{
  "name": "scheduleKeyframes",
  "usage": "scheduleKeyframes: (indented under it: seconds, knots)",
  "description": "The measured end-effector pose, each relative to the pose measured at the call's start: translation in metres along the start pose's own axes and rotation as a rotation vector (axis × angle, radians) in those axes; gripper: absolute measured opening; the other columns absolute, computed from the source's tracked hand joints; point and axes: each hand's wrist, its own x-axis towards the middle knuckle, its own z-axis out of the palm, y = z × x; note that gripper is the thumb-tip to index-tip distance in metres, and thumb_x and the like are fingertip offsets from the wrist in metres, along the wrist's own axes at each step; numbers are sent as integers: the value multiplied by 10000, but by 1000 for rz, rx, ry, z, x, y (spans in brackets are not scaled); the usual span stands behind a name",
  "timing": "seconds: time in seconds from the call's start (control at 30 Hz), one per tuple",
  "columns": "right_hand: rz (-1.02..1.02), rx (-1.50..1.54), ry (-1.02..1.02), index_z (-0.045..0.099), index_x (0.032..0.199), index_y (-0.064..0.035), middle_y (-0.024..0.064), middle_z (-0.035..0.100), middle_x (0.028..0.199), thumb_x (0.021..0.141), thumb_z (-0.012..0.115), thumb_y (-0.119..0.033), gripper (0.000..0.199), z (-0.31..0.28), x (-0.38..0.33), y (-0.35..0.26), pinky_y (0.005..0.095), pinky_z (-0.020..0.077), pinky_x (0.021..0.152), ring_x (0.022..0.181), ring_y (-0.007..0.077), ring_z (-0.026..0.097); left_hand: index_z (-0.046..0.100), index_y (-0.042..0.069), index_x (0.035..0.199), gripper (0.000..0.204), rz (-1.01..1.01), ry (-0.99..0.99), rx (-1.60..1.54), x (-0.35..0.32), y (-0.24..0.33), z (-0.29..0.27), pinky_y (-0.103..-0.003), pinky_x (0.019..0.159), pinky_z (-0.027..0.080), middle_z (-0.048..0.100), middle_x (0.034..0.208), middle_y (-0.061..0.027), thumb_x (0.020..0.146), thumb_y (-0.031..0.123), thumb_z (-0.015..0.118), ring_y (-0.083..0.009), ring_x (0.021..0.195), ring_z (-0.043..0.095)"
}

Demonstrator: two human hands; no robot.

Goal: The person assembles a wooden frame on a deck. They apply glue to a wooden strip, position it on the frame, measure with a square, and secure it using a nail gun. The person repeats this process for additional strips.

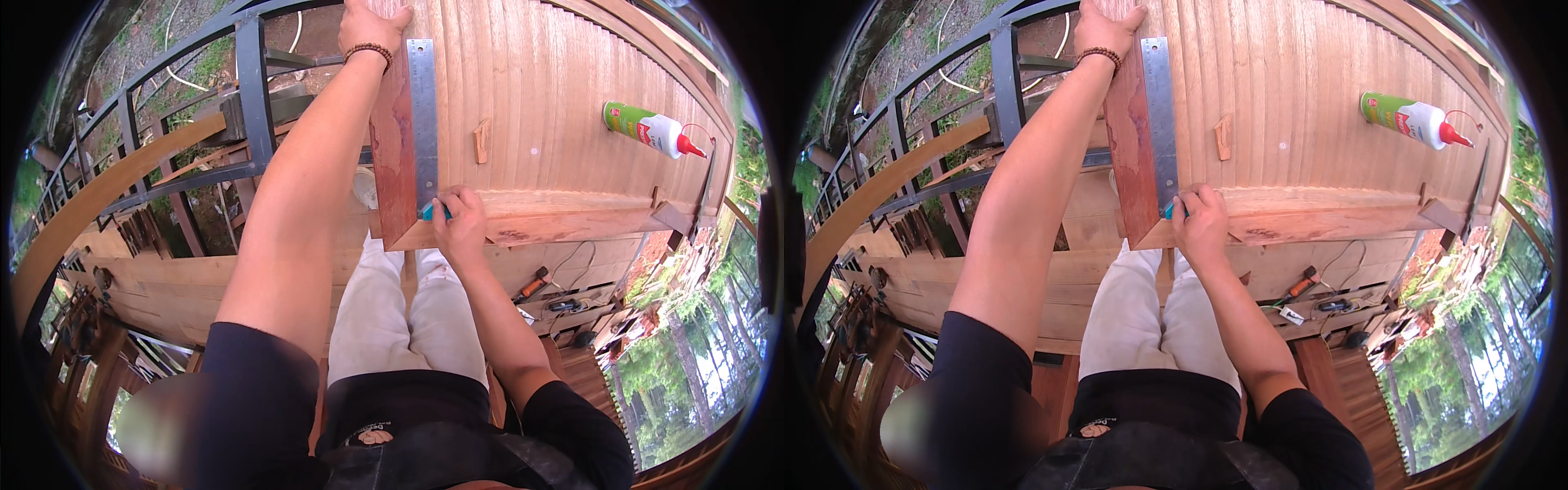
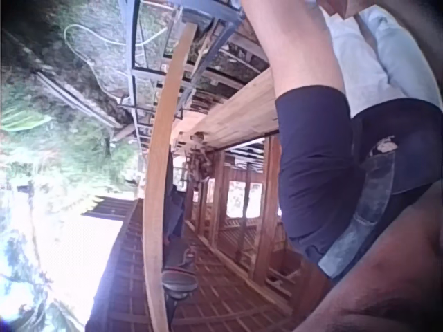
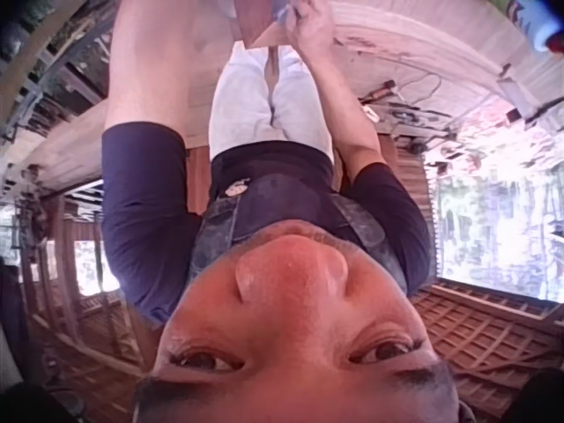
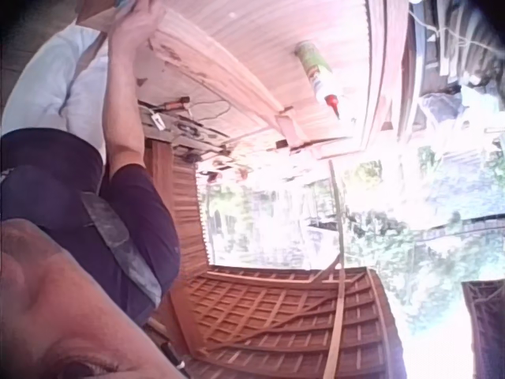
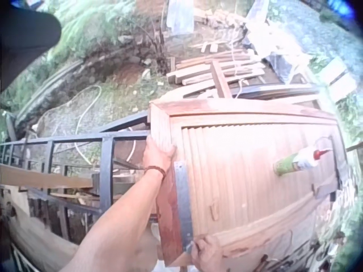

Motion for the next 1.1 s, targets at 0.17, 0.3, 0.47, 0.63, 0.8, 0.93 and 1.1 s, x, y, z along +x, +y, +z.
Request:
scheduleKeyframes:
  seconds: [0.17, 0.3, 0.47, 0.63, 0.8, 0.93, 1.1]
  knots:
    - [-6, -31, 11, 653, 806, -19, 111, 592, 883, 761, 686, -38, 59, 1, -2, 3, 420, 466, 734, 814, 319, 562, 309, -12, 1418, 985, 34, -42, 43, -2, -10, 5, -419, 997, 454, 572, 1266, -263, 699, 447, 801, -390, 1169, 570]
    - [-6, -76, 18, 626, 792, -27, 118, 580, 894, 760, 681, -85, 86, 2, -4, 3, 428, 465, 744, 832, 330, 562, 296, -7, 1420, 973, 48, -39, -8, 1, -11, 5, -426, 1006, 441, 565, 1273, -261, 706, 424, 798, -390, 1180, 560]
    - [59, -215, 91, 613, 793, -33, 120, 577, 905, 761, 665, -116, 103, 2, -2, 14, 441, 465, 756, 857, 334, 558, 360, 9, 1389, 880, -45, -113, -154, -3, -11, -6, -387, 1003, 443, 584, 1271, -230, 739, 409, 797, -338, 1177, 575]
    - [91, -204, 203, 615, 820, -21, 139, 580, 907, 769, 647, -60, 72, -3, 8, 25, 452, 459, 795, 892, 349, 567, 313, -19, 1432, 779, 55, -273, -394, -74, -81, -10, -364, 1037, 410, 554, 1301, -227, 838, 265, 727, -308, 1215, 542]
    - [126, -244, 310, 611, 820, -29, 129, 580, 928, 724, 683, -74, 128, -10, 9, 39, 442, 467, 794, 890, 344, 559, 244, -26, 1479, 743, 29, -290, -490, -127, -84, -23, -352, 1106, 321, 432, 1423, -219, 897, 177, 660, -288, 1318, 432]
    - [179, -266, 388, 608, 799, -44, 130, 567, 897, 700, 672, -61, 119, -31, 12, 51, 443, 475, 785, 884, 337, 561, 212, -34, 1493, 761, 200, -317, -391, -124, -84, -19, -346, 1129, 273, 338, 1489, -248, 917, 215, 644, -302, 1366, 362]
    - [201, -263, 486, 606, 796, -56, 131, 557, 940, 694, 678, -84, 128, -28, 27, 59, 434, 474, 791, 920, 339, 550, 152, -42, 1505, 795, 56, -301, -301, -107, -104, -23, -358, 1118, 302, 330, 1486, -242, 933, 231, 632, -299, 1329, 398]
